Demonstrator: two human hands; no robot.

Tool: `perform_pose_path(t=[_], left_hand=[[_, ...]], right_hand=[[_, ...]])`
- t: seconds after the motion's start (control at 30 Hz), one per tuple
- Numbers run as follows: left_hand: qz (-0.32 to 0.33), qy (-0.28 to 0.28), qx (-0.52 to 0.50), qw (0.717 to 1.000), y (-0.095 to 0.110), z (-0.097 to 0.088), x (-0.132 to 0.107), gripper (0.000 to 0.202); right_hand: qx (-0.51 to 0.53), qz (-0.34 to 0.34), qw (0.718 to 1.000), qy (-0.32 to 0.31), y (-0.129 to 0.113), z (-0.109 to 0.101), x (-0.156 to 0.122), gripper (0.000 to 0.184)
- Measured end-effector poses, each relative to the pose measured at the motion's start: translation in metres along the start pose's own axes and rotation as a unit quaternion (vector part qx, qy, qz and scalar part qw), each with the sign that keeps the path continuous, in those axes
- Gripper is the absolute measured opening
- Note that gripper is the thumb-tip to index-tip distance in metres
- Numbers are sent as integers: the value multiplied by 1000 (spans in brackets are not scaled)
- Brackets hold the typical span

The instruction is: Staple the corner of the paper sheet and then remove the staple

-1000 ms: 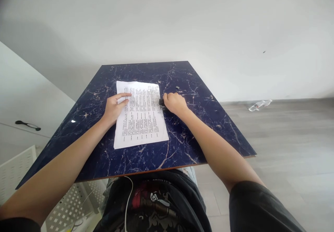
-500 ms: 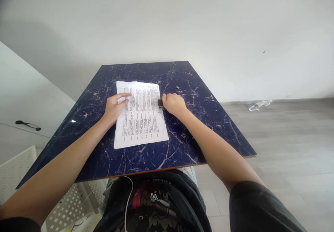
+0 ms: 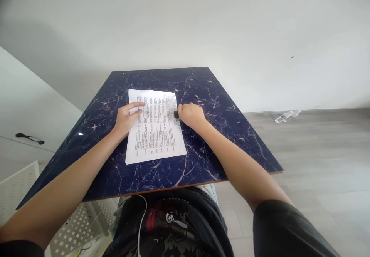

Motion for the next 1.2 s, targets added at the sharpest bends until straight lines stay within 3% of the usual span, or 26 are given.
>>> perform_pose_path(t=[0.43, 0.5, 0.7, 0.87, 1.03, 1.2], left_hand=[[17, 0, 13, 1000, 3, 0, 2, 28], [18, -1, 20, 1000, 1, -1, 3, 28], [23, -7, 53, 998, -10, -1, 9, 29], [35, -35, 104, 993, -10, 5, 8, 29], [44, -31, 183, 982, -11, 6, 8, 26], [33, -3, 301, 953, -22, -2, 10, 34]], right_hand=[[-129, -65, 989, 40, -30, 0, -6, 60], [-96, -56, 993, 47, -19, -2, -2, 61], [-39, 55, 992, 104, 43, -23, 10, 59], [-8, 73, 994, 75, 59, -23, 14, 64], [22, 16, 999, 37, 52, -20, 16, 71], [100, -55, 991, -70, 50, -13, 11, 78]])
Point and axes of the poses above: each hand's wrist, its own x-axis towards the middle knuckle, its own z-axis out of the palm, y = z × x, the point moved 10 cm from there along x, towards the middle knuckle, and after that the axes turned 5 degrees about -z, right-handed, at the moved point
